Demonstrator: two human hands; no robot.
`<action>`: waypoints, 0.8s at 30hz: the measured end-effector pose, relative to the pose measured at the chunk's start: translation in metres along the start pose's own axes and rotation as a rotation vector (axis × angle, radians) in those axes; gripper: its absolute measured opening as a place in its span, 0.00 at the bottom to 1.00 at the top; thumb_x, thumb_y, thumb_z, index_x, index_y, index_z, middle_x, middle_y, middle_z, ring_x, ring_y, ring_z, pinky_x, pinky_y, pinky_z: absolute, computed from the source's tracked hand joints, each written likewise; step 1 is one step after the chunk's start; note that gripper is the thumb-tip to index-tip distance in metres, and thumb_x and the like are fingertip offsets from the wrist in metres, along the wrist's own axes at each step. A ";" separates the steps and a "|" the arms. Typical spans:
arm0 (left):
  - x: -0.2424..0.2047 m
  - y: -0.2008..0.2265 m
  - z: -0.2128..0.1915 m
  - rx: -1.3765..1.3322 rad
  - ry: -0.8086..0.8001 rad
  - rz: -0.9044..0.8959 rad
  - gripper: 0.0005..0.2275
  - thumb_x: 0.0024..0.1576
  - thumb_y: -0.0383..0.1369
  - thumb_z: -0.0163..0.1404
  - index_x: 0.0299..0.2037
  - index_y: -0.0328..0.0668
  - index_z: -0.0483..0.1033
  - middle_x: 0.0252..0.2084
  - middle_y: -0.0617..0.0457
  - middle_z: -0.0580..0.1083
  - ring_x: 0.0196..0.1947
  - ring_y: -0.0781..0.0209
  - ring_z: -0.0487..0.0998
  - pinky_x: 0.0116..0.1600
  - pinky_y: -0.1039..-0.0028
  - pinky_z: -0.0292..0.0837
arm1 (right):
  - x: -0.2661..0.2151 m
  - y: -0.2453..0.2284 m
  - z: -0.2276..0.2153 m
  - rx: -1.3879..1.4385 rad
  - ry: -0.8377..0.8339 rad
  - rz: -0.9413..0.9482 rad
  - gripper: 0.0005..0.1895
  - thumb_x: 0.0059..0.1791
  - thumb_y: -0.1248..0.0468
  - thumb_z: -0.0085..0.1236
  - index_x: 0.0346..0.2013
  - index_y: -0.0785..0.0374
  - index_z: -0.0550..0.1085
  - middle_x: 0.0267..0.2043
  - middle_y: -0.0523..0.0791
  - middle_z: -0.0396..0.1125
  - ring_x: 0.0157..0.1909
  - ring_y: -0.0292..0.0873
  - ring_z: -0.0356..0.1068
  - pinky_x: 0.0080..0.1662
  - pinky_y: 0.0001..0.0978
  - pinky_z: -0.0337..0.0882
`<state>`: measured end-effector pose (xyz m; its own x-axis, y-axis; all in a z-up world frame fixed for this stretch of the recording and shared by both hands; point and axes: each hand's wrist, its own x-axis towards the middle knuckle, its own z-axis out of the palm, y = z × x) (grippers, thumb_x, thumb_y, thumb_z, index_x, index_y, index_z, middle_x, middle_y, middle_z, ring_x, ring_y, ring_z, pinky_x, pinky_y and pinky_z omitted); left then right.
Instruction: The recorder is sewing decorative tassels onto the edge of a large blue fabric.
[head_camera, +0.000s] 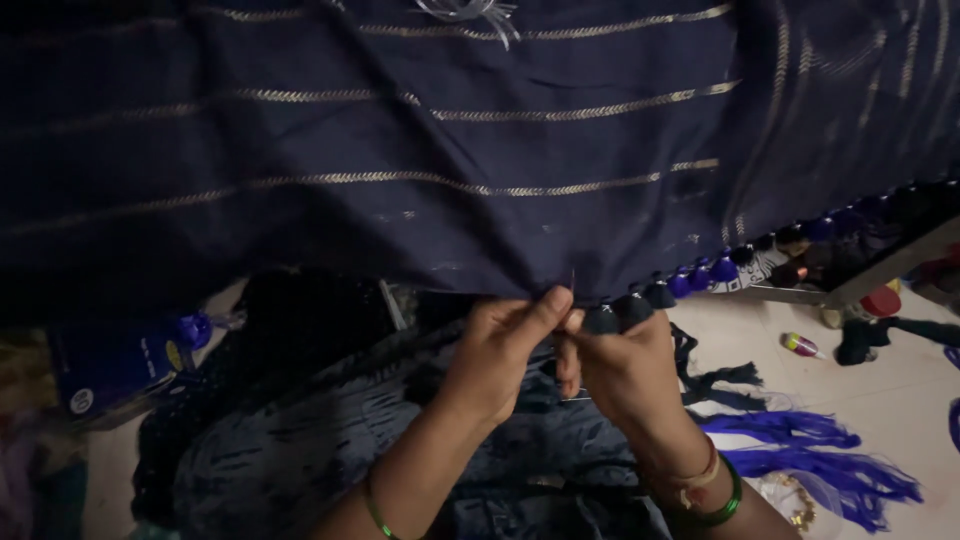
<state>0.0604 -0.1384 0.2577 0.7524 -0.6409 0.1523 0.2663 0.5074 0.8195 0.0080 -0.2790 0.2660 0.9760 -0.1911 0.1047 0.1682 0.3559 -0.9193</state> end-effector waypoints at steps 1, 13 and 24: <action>0.001 -0.003 -0.001 -0.001 -0.006 -0.003 0.18 0.66 0.41 0.49 0.30 0.33 0.77 0.20 0.51 0.73 0.19 0.63 0.75 0.27 0.72 0.74 | -0.002 -0.001 0.000 -0.001 0.006 -0.003 0.03 0.49 0.73 0.54 0.34 0.73 0.75 0.18 0.51 0.68 0.16 0.45 0.69 0.21 0.34 0.71; 0.000 -0.021 -0.006 0.310 0.210 0.090 0.15 0.62 0.38 0.57 0.25 0.39 0.80 0.21 0.66 0.67 0.22 0.78 0.61 0.27 0.80 0.53 | -0.018 -0.078 0.030 -1.084 0.121 -0.775 0.09 0.41 0.71 0.69 0.34 0.71 0.78 0.41 0.50 0.72 0.53 0.51 0.73 0.51 0.37 0.74; 0.005 -0.012 0.024 -0.194 0.366 0.020 0.11 0.61 0.32 0.54 0.28 0.37 0.81 0.28 0.57 0.78 0.31 0.71 0.75 0.41 0.78 0.68 | -0.020 -0.053 0.032 -0.921 -0.001 -0.844 0.08 0.48 0.78 0.62 0.39 0.71 0.73 0.45 0.51 0.70 0.53 0.51 0.78 0.55 0.36 0.79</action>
<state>0.0464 -0.1614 0.2614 0.9141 -0.3998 -0.0680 0.3313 0.6393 0.6939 -0.0162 -0.2644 0.3251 0.6112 -0.0467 0.7901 0.5823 -0.6497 -0.4888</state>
